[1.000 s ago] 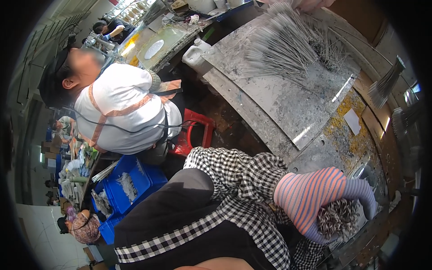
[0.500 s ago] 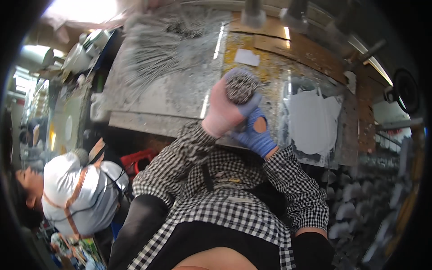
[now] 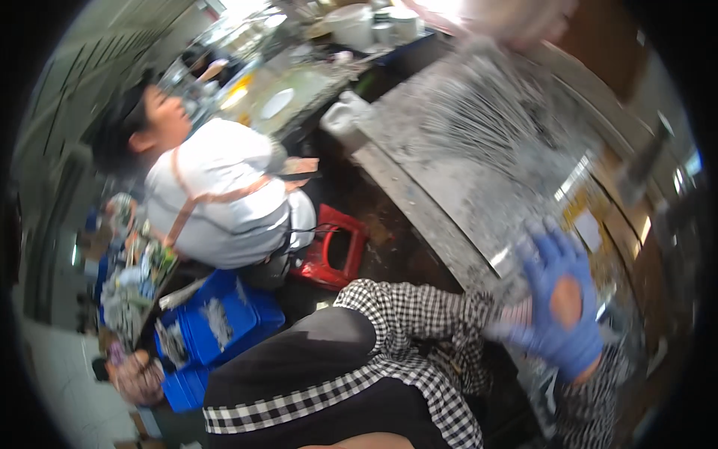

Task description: Dipping bound bristle bunches into an adhesive or coating paste during manual assembly.

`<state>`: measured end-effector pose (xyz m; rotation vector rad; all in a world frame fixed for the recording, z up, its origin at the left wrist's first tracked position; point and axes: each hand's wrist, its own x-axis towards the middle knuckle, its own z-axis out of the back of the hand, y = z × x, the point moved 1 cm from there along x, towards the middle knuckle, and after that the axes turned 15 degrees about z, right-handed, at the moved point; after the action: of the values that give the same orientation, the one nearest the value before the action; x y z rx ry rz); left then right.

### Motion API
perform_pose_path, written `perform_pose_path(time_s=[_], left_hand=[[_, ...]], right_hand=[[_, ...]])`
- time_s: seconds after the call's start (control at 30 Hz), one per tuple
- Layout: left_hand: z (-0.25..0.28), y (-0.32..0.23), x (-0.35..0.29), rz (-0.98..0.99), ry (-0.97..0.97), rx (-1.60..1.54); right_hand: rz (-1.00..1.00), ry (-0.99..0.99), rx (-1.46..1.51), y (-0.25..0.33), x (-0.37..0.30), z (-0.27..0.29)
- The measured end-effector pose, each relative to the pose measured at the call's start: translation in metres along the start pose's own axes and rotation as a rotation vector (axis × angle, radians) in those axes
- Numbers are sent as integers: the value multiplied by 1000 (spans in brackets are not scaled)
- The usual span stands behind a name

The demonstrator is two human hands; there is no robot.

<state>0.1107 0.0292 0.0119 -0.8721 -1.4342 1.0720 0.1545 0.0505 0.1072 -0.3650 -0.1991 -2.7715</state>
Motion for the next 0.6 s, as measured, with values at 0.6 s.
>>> perform_pose_path(time_s=[0.6], left_hand=[[-2,3,4,90,4,-3]], right_hand=[[156,-44,266,-25,18,43]])
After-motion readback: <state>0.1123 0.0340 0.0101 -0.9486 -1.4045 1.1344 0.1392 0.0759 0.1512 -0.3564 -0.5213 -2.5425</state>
